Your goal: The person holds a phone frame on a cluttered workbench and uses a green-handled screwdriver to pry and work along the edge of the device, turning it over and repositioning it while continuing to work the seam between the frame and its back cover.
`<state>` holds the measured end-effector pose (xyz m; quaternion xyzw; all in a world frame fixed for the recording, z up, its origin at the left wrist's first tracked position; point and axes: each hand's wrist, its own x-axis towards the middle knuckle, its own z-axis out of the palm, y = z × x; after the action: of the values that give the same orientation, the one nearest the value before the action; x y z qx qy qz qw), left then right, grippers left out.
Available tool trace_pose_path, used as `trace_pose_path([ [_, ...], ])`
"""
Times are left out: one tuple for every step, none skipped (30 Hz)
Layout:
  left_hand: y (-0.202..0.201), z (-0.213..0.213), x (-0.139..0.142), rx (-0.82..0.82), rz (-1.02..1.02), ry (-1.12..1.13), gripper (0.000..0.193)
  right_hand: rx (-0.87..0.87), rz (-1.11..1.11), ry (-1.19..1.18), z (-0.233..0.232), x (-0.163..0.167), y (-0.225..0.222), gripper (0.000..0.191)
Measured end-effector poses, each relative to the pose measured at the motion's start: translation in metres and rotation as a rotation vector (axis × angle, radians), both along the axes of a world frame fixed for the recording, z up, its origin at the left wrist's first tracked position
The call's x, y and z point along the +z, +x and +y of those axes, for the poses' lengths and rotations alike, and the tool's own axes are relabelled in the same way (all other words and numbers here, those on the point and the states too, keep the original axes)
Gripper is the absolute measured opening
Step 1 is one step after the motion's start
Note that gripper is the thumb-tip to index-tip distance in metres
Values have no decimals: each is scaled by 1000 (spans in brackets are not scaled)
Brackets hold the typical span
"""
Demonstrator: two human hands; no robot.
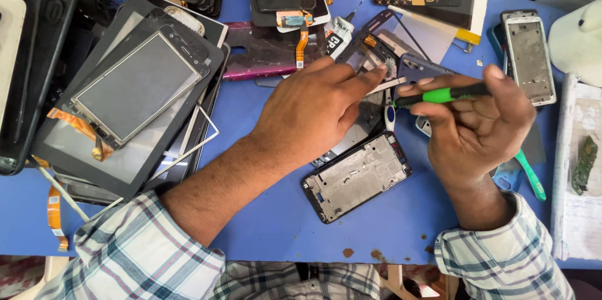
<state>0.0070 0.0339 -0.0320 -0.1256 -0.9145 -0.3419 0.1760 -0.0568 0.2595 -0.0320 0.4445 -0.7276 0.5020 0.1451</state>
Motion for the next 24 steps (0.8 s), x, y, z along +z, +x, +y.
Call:
trace_pose_path([
  [0,0,0,1,-1,1,51,2,16,-3,-1,0,-1,69],
  [0,0,0,0,-4,1,51,5,32,-6,-2,0,-1,70],
  [0,0,0,0,-6,1,50,-2,66,0,-3,0,-4,72],
  [0,0,0,-1,-9,1,50,-10,77,7,-3,0,-4,72],
  [1,0,0,-5,-8,-1,51,-18,88,14,-4,-1,-4,72],
  [1,-1,1,-8,-5,-3,51,-27,78,22,-3,-1,-3,71],
  [1,-1,1,-12,-2,-4,52,-40,92,38,-2,-1,-3,71],
  [1,-1,2,-13,-9,-10,52,-52,107,55,-1,-1,-2,71],
  [1,-1,2,-12,-14,-16,53,-67,147,79,1,0,-1,72],
  [1,-1,2,-11,-20,-23,53,-78,170,89,1,0,-1,72],
  [1,-1,3,-12,-28,-24,54,-89,193,98,2,0,-1,72],
  [1,-1,3,-14,-37,-25,55,-99,198,93,2,0,-1,71],
  [1,-1,3,-16,-45,-26,56,-101,200,88,1,0,-1,70],
  [1,-1,4,-16,-49,-26,56,-104,202,83,1,0,-1,70],
  [2,0,4,-16,-52,-26,56,-100,199,79,1,0,0,69],
  [1,0,5,-15,-56,-26,56,-98,207,80,1,0,-1,69],
  [1,-1,5,-15,-48,-29,56,-96,215,81,1,1,-1,69],
  [1,0,5,-16,-43,-31,57,-96,232,88,2,1,-1,69],
  [2,0,5,-16,-37,-33,57,-96,243,93,2,1,-1,70],
  [2,0,4,-18,-35,-33,57,-97,253,98,2,2,-1,70],
  [2,-1,4,-21,-33,-33,57,-98,258,101,2,2,-1,70],
  [2,-1,3,-25,-29,-33,57,-100,259,104,2,2,-2,70],
  [2,0,3,-24,-34,-31,56,-102,261,106,2,2,-2,70],
  [2,0,3,-22,-37,-30,56,-103,260,107,2,2,-2,69],
])
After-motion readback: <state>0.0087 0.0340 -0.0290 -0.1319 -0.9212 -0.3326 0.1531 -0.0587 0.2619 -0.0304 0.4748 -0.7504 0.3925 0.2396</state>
